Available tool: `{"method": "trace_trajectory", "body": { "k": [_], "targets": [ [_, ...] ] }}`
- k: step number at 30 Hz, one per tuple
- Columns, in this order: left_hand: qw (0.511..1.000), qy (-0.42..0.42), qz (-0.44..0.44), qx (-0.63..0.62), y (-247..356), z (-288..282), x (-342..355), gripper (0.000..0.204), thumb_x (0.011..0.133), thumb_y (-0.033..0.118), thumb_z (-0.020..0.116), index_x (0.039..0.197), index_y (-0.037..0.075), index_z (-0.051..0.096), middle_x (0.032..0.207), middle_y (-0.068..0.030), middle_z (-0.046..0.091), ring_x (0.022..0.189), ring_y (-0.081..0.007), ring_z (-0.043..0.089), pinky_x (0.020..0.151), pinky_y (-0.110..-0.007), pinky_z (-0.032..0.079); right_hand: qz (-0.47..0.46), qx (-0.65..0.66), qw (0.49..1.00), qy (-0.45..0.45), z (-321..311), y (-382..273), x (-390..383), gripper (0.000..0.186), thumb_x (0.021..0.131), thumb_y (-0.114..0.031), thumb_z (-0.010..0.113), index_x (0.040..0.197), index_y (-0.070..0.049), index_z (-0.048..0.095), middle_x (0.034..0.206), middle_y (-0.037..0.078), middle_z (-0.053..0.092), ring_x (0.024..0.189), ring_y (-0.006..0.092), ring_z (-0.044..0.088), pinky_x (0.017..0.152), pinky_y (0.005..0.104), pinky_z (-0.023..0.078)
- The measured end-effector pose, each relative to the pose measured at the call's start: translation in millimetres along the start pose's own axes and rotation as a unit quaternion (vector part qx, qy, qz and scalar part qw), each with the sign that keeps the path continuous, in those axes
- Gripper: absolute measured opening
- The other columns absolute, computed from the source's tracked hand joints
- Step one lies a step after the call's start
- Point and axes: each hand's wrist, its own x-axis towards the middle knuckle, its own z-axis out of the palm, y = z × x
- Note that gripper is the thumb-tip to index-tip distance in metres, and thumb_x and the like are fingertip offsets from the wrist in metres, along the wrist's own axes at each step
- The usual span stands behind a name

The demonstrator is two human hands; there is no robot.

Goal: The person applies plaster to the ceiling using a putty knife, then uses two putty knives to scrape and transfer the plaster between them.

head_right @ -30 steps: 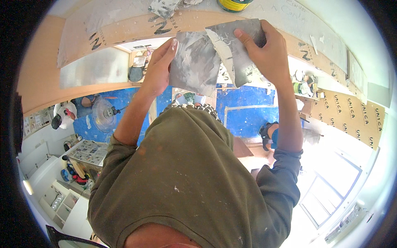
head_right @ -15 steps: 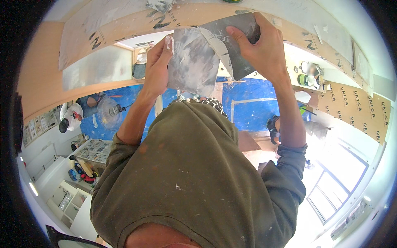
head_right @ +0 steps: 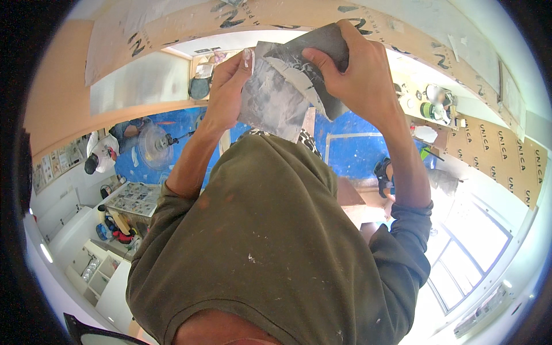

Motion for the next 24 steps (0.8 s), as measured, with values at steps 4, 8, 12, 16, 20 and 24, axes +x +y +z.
{"method": "trace_trajectory", "body": {
  "k": [4,8,12,16,20,24],
  "targets": [
    [0.999,-0.007,-0.030,-0.016,0.7,-0.2,-2.0,0.037,0.103,0.029,0.044,0.076,0.005,0.049,0.067,0.0096,0.033,0.066,-0.0036,0.025,0.057,-0.023,0.026,-0.013,0.003,1.000,-0.018,2.0,-6.9,-6.4,0.038,0.081,-0.028,0.075,0.096,0.003,0.058,0.066,0.020,0.063,0.058,0.0335,0.064,0.056,0.0345,0.049],
    [0.999,-0.017,-0.023,-0.021,-3.7,-0.7,-1.5,0.036,0.103,0.029,0.045,0.078,0.004,0.053,0.067,0.0097,0.035,0.066,-0.0032,0.027,0.058,-0.023,0.027,-0.034,-0.024,0.999,0.001,-5.0,-3.0,-1.8,0.037,0.081,-0.027,0.074,0.096,0.003,0.058,0.067,0.020,0.064,0.059,0.0335,0.065,0.056,0.0352,0.050],
    [0.998,-0.007,-0.034,-0.060,6.4,8.2,-4.3,0.035,0.102,0.028,0.046,0.080,0.004,0.055,0.067,0.0101,0.037,0.066,-0.0025,0.028,0.058,-0.022,0.028,-0.003,0.000,1.000,0.024,-10.4,-6.4,0.1,0.039,0.081,-0.028,0.075,0.097,0.004,0.058,0.067,0.020,0.064,0.059,0.0340,0.065,0.055,0.0359,0.049],
    [0.998,-0.020,-0.051,-0.025,3.4,3.6,-0.1,0.035,0.102,0.029,0.047,0.080,0.004,0.056,0.067,0.0102,0.039,0.065,-0.0020,0.029,0.057,-0.022,0.028,-0.017,-0.018,1.000,-0.013,-5.3,-3.2,1.5,0.039,0.082,-0.027,0.074,0.097,0.004,0.057,0.067,0.021,0.063,0.060,0.0350,0.065,0.055,0.0360,0.049],
    [0.996,-0.019,-0.074,-0.037,2.7,5.6,2.2,0.037,0.102,0.031,0.047,0.080,0.004,0.057,0.067,0.0098,0.042,0.065,-0.0017,0.031,0.057,-0.022,0.030,-0.035,-0.014,0.999,-0.023,-5.5,-6.9,1.6,0.038,0.081,-0.026,0.074,0.097,0.004,0.057,0.067,0.022,0.062,0.061,0.0374,0.064,0.055,0.0368,0.049],
    [0.992,-0.019,-0.111,-0.061,13.7,12.9,0.8,0.039,0.102,0.033,0.047,0.081,0.003,0.060,0.069,0.0079,0.050,0.065,-0.0011,0.036,0.058,-0.022,0.035,-0.055,-0.019,0.997,-0.045,-6.3,-6.4,3.3,0.038,0.081,-0.025,0.074,0.100,0.003,0.057,0.067,0.022,0.062,0.064,0.0404,0.063,0.058,0.0391,0.049]
  ]
}}
